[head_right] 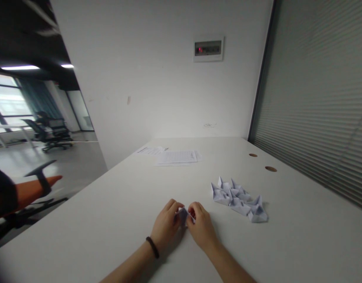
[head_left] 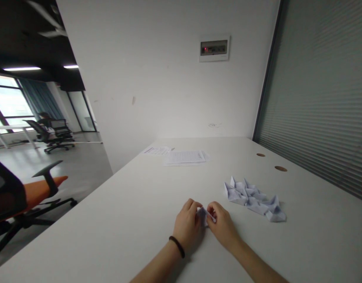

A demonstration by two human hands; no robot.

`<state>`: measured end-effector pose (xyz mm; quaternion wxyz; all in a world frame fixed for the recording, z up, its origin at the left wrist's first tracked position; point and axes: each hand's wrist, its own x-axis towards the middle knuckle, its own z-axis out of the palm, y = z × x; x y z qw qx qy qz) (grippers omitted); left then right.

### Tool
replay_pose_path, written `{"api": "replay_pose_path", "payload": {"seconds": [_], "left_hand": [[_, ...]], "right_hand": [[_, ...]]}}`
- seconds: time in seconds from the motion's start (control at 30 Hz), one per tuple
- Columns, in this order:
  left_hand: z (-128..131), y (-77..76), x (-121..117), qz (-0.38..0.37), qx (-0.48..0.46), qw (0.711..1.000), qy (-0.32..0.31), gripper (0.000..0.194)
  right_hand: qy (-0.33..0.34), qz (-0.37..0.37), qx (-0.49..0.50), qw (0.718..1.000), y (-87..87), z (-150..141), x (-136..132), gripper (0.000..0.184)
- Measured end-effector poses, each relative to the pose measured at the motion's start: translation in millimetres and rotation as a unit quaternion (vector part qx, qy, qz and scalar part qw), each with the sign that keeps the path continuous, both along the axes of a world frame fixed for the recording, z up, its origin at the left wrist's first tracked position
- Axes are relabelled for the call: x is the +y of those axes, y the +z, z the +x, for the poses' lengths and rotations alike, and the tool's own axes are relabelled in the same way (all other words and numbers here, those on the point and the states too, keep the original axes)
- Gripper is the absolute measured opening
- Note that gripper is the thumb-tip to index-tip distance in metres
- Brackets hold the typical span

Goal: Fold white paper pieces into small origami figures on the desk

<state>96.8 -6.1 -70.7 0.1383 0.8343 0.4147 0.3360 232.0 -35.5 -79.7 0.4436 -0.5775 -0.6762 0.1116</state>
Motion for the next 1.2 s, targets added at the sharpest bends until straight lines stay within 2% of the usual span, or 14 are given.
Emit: {"api": "replay_pose_path", "payload": {"seconds": [0.1, 0.27, 0.47, 0.53, 0.6, 0.7, 0.87, 0.97, 1.13, 1.2], "left_hand": [[-5.9, 4.8, 4.6, 0.023, 0.067, 0.997, -0.005, 0.031], [-18.6, 4.4, 9.6, 0.002, 0.142, 0.985, -0.097, 0.024], [-23.6, -2.4, 13.0, -0.033, 0.114, 0.989, -0.091, 0.018], [-24.5, -3.0, 14.8, -0.052, 0.099, 0.990, -0.087, 0.018], [-25.5, -4.2, 16.5, -0.066, 0.079, 0.991, -0.084, 0.025], [-25.4, -7.2, 18.0, -0.077, 0.060, 0.992, -0.078, 0.041], [-21.6, -9.4, 17.9, -0.059, 0.047, 0.995, -0.072, 0.048], [-22.2, -3.8, 16.2, -0.055, 0.050, 0.993, -0.090, 0.043], [-28.3, 14.0, 8.4, -0.059, 0.111, 0.982, -0.138, 0.030], [-28.1, 18.8, 3.2, -0.066, 0.129, 0.980, -0.140, 0.025]], "right_hand": [[0.015, -0.003, -0.046, 0.999, 3.0, 7.1, -0.4, 0.022], [0.063, -0.062, -0.095, 0.992, 10.0, 21.8, -5.7, 0.024], [0.091, -0.108, -0.053, 0.989, 8.6, 28.7, -5.7, 0.019], [0.086, -0.120, -0.020, 0.989, 5.2, 29.4, -3.6, 0.027], [0.082, -0.122, -0.003, 0.989, 2.6, 29.4, -2.4, 0.035], [0.094, -0.128, -0.013, 0.987, 1.6, 27.8, -2.2, 0.031], [0.090, -0.103, 0.005, 0.991, 1.1, 24.9, -2.0, 0.033], [0.105, -0.089, -0.023, 0.990, 1.9, 25.8, -3.1, 0.029], [0.145, -0.095, -0.055, 0.983, 9.6, 28.7, -9.0, 0.034], [0.151, -0.096, -0.067, 0.982, 12.6, 28.7, -11.7, 0.035]]}}
